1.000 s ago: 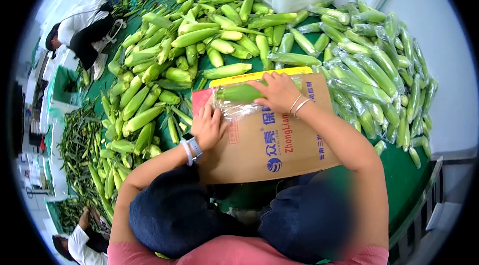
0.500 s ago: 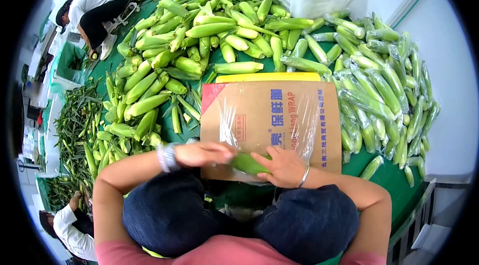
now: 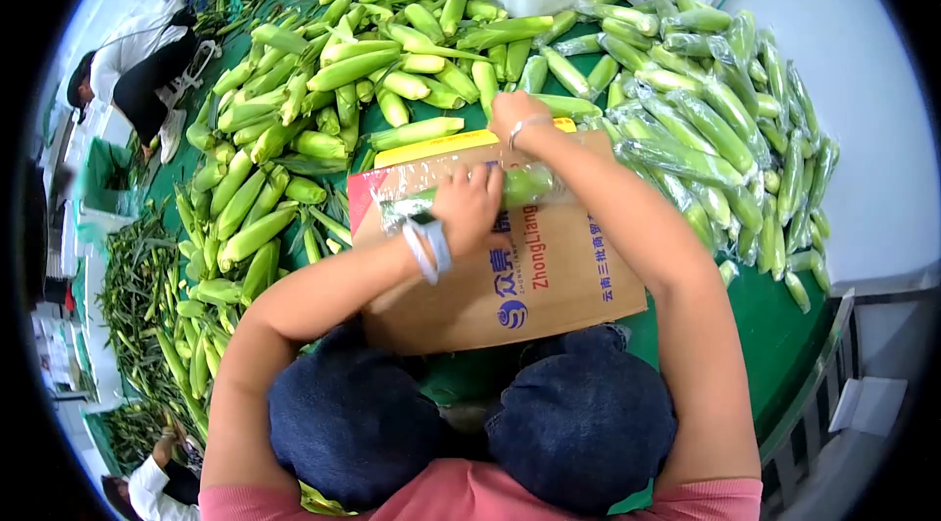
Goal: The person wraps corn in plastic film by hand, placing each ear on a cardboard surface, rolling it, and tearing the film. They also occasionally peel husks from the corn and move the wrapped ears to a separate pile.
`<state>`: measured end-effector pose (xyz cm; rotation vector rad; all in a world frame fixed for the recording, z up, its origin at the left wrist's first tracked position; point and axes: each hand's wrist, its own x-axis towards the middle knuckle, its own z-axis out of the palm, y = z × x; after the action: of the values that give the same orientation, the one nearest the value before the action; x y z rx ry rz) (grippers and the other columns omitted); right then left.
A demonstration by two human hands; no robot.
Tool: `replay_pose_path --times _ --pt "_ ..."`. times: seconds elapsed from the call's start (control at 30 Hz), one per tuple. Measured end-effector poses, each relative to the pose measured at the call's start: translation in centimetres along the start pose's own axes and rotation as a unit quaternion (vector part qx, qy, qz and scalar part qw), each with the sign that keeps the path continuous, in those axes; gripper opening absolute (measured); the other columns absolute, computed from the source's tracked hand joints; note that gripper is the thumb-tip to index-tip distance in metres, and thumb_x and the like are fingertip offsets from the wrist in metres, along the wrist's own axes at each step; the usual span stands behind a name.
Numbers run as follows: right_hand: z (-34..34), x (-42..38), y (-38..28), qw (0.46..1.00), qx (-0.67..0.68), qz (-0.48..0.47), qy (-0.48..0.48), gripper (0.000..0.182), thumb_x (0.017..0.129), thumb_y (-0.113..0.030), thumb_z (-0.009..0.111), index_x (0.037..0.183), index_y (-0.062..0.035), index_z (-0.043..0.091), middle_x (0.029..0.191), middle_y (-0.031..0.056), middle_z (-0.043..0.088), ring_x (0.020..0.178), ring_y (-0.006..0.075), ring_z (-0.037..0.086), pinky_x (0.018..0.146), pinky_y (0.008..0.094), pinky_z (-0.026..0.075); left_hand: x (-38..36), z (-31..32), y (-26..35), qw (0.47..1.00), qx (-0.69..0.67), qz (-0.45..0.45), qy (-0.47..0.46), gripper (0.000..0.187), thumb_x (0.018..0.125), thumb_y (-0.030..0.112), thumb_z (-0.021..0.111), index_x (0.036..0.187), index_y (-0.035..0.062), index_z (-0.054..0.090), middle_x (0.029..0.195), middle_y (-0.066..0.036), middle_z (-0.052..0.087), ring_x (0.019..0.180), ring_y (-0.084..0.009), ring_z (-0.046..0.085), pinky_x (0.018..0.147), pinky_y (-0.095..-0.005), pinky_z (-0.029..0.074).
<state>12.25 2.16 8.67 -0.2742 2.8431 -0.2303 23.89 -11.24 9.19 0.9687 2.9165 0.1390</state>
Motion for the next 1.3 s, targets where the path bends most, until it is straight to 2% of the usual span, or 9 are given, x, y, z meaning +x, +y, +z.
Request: replay_pose_path --times 0.23,0.5,0.6,0.7,0.83,0.97,1.03,1.17,1.3 --pt "1.1 1.4 1.7 0.992 -0.081 -0.03 -0.096 0.031 0.061 -0.023 0.078 0.085 -0.0058 0.069 0.091 0.0143 0.065 0.086 0.0278 0.063 0.077 0.0348 0.05 3.6 0.5 -4.0 0.98 -0.15 0.1 -0.086 0.056 0.053 0.031 0.077 0.097 0.0014 0.059 0.087 -0.018 0.062 0.078 -0.0323 0.061 0.07 -0.0411 0.05" --pt "2.6 -1.9 2.9 0.996 0.084 -0.029 -0.009 0.017 0.073 -0.021 0.066 0.081 -0.0058 0.064 0.085 0.0124 0.065 0.082 0.0288 0.062 0.073 0.0376 0.048 -7.6 -0.3 -6.3 0.608 -0.034 0.332 -0.72 0.077 0.059 0.034 0.076 0.121 -0.0003 0.048 0.122 -0.022 0.049 0.111 -0.03 0.048 0.093 -0.0348 0.039" --pt "6.0 -3.5 3.7 0.979 0.072 -0.148 0.118 0.03 0.074 -0.026 0.063 0.093 -0.0032 0.057 0.093 0.0167 0.056 0.092 0.0309 0.053 0.081 0.0401 0.043 -8.5 -4.1 -12.0 0.587 -0.375 0.128 -0.706 0.091 0.062 0.029 0.079 0.132 -0.004 0.032 0.12 -0.018 0.05 0.107 -0.0224 0.05 0.091 -0.0341 0.041" --pt "6.4 -6.2 2.8 0.97 0.121 -0.164 0.131 0.039 0.076 -0.031 0.062 0.098 0.0008 0.054 0.096 0.018 0.053 0.095 0.0318 0.051 0.083 0.0413 0.042 -11.8 -7.3 -12.8 0.312 -0.806 -0.16 -0.477 0.063 0.07 0.028 0.07 0.12 0.0007 0.044 0.094 -0.015 0.057 0.085 -0.0252 0.058 0.074 -0.0352 0.048" --pt "6.9 -10.5 -6.2 0.797 0.519 -0.297 -0.085 0.057 0.083 -0.036 0.061 0.121 0.0027 0.044 0.113 0.0147 0.055 0.102 0.027 0.054 0.088 0.0325 0.043 -9.6 -7.9 -9.7 0.586 -0.787 -0.159 -0.113 0.063 0.076 0.045 0.06 0.117 -0.0008 0.044 0.095 -0.01 0.054 0.083 -0.0226 0.055 0.072 -0.0328 0.047" --pt "2.8 -15.9 -13.0 0.479 0.84 -0.155 -0.202 0.05 0.081 -0.03 0.065 0.113 0.0036 0.048 0.103 0.0148 0.058 0.089 0.0231 0.061 0.082 0.0317 0.048 -6.3 -8.6 -6.6 0.447 -0.888 -0.1 0.019 0.065 0.078 0.046 0.057 0.123 0.0032 0.038 0.104 -0.013 0.054 0.086 -0.022 0.055 0.077 -0.0323 0.048" --pt "2.4 -15.4 -12.2 0.48 0.835 -0.151 -0.225 0.045 0.076 -0.027 0.07 0.107 0.0009 0.051 0.091 0.0128 0.061 0.079 0.0191 0.062 0.072 0.0293 0.05 -5.4 -10.2 -3.6 0.576 -0.788 -0.084 0.202 0.071 0.075 0.038 0.064 0.127 0.0019 0.032 0.109 -0.016 0.051 0.09 -0.0225 0.054 0.079 -0.0307 0.047" --pt "2.1 -15.7 -9.4 0.888 0.438 -0.05 0.131 0.04 0.072 -0.026 0.069 0.101 -0.0035 0.053 0.078 0.0096 0.06 0.066 0.0235 0.062 0.069 0.0362 0.05 -4.4 -8.4 -6.4 0.848 -0.198 -0.13 0.474 0.078 0.066 0.011 0.076 0.129 0.0015 0.03 0.11 -0.009 0.048 0.093 -0.0191 0.05 0.08 -0.0308 0.043" --pt "2.6 -15.2 -5.9 0.887 0.021 -0.101 0.451 0.023 0.071 -0.023 0.059 0.089 -0.0097 0.057 0.076 0.0045 0.056 0.063 0.0207 0.058 0.069 0.0334 0.047 -4.3 -8.2 -7.8 0.723 -0.575 -0.196 0.33 0.031 0.075 0.007 0.068 0.064 0.0109 0.04 0.064 0.001 0.047 0.059 -0.0077 0.041 0.055 -0.0231 0.036"
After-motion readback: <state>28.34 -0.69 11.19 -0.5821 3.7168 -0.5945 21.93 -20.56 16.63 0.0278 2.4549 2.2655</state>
